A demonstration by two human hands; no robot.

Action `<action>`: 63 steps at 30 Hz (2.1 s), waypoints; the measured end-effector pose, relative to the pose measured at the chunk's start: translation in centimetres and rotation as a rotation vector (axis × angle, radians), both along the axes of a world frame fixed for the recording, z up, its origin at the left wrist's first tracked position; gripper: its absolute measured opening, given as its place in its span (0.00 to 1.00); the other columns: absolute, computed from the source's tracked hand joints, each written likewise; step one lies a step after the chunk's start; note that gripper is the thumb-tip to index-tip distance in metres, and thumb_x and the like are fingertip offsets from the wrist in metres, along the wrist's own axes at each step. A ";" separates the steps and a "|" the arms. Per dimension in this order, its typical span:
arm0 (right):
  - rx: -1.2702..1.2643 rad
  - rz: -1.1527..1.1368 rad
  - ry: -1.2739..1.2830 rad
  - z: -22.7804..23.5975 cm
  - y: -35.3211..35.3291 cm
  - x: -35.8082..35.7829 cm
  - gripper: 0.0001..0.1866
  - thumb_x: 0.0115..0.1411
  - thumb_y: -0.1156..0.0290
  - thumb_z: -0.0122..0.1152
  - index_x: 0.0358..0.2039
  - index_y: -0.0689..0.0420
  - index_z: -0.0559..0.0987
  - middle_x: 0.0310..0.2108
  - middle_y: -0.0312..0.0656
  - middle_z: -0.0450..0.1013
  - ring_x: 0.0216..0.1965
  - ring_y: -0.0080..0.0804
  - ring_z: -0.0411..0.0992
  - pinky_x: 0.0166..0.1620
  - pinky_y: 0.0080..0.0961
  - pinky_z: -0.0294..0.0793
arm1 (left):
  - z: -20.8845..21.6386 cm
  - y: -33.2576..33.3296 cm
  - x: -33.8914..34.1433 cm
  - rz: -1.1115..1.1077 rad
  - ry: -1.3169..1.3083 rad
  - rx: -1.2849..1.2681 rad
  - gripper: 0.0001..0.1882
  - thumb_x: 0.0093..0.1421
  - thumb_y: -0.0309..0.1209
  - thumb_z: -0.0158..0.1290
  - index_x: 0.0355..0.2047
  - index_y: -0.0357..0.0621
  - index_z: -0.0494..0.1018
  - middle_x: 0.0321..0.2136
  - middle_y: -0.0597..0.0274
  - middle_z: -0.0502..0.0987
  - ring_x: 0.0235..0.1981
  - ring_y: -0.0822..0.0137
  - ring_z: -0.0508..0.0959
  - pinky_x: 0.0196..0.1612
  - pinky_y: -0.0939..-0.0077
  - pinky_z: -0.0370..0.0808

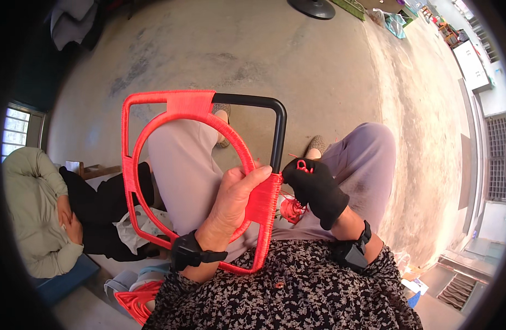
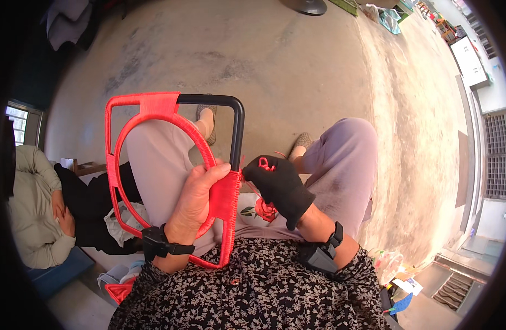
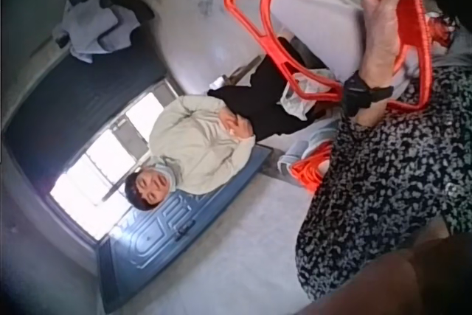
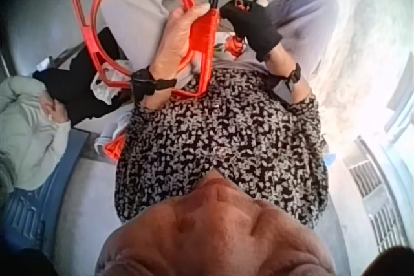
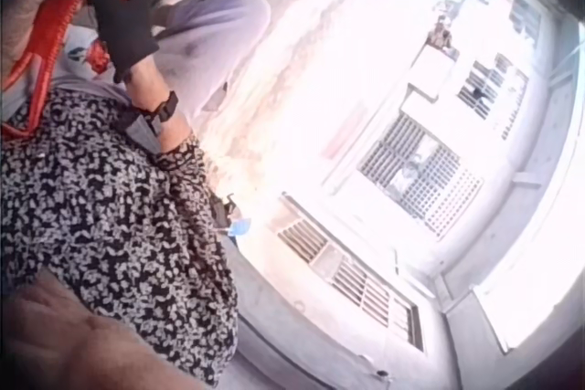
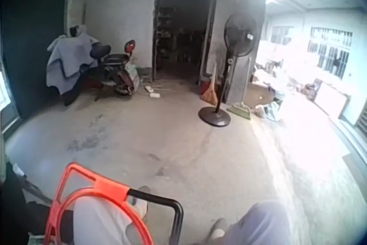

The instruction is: The person is weaving a red plastic rope around a black and red plastic frame, possibly a basket lid or a similar object.

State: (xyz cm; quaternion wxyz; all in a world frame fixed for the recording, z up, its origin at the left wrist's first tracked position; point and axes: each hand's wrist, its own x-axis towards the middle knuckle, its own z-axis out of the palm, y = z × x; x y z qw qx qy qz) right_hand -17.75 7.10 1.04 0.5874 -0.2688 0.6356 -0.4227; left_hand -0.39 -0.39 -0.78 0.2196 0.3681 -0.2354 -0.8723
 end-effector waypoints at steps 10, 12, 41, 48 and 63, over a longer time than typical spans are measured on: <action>0.015 0.024 -0.033 0.8 -0.4 -0.8 0.12 0.60 0.71 0.63 0.44 0.60 0.81 0.24 0.27 0.71 0.26 0.12 0.65 0.28 0.14 0.65 | 0.0 0.2 0.0 0.019 0.026 -0.073 0.06 0.63 0.30 0.55 0.37 0.41 0.72 0.28 0.61 0.79 0.27 0.75 0.78 0.31 0.81 0.76; -0.069 0.098 -0.012 0.8 -0.6 -0.9 0.12 0.61 0.70 0.63 0.44 0.60 0.81 0.25 0.28 0.72 0.27 0.12 0.66 0.29 0.14 0.65 | 0.0 0.2 0.0 0.012 0.027 -0.073 0.06 0.63 0.29 0.55 0.37 0.41 0.71 0.28 0.61 0.79 0.27 0.74 0.78 0.31 0.81 0.76; -0.351 0.052 0.308 -0.6 -1.4 0.1 0.05 0.53 0.77 0.62 0.32 0.60 0.77 0.26 0.32 0.75 0.30 0.15 0.71 0.34 0.18 0.72 | -0.4 0.2 -0.1 0.000 0.018 -0.040 0.03 0.63 0.26 0.52 0.35 0.43 0.70 0.28 0.64 0.77 0.27 0.72 0.78 0.34 0.79 0.77; -0.155 0.270 0.155 -0.3 -1.0 -1.7 0.07 0.56 0.75 0.63 0.35 0.59 0.78 0.28 0.32 0.76 0.29 0.16 0.71 0.35 0.19 0.73 | 0.1 0.4 -0.2 0.021 -0.010 -0.056 0.04 0.64 0.29 0.53 0.35 0.42 0.71 0.28 0.65 0.77 0.27 0.77 0.76 0.29 0.83 0.73; -0.183 0.203 0.158 -0.9 -0.9 -1.8 0.09 0.57 0.70 0.65 0.36 0.61 0.82 0.27 0.32 0.78 0.27 0.14 0.72 0.33 0.18 0.73 | 0.3 0.0 -0.5 -0.059 -0.036 -0.051 0.07 0.63 0.32 0.52 0.36 0.43 0.69 0.28 0.60 0.78 0.28 0.71 0.79 0.32 0.78 0.76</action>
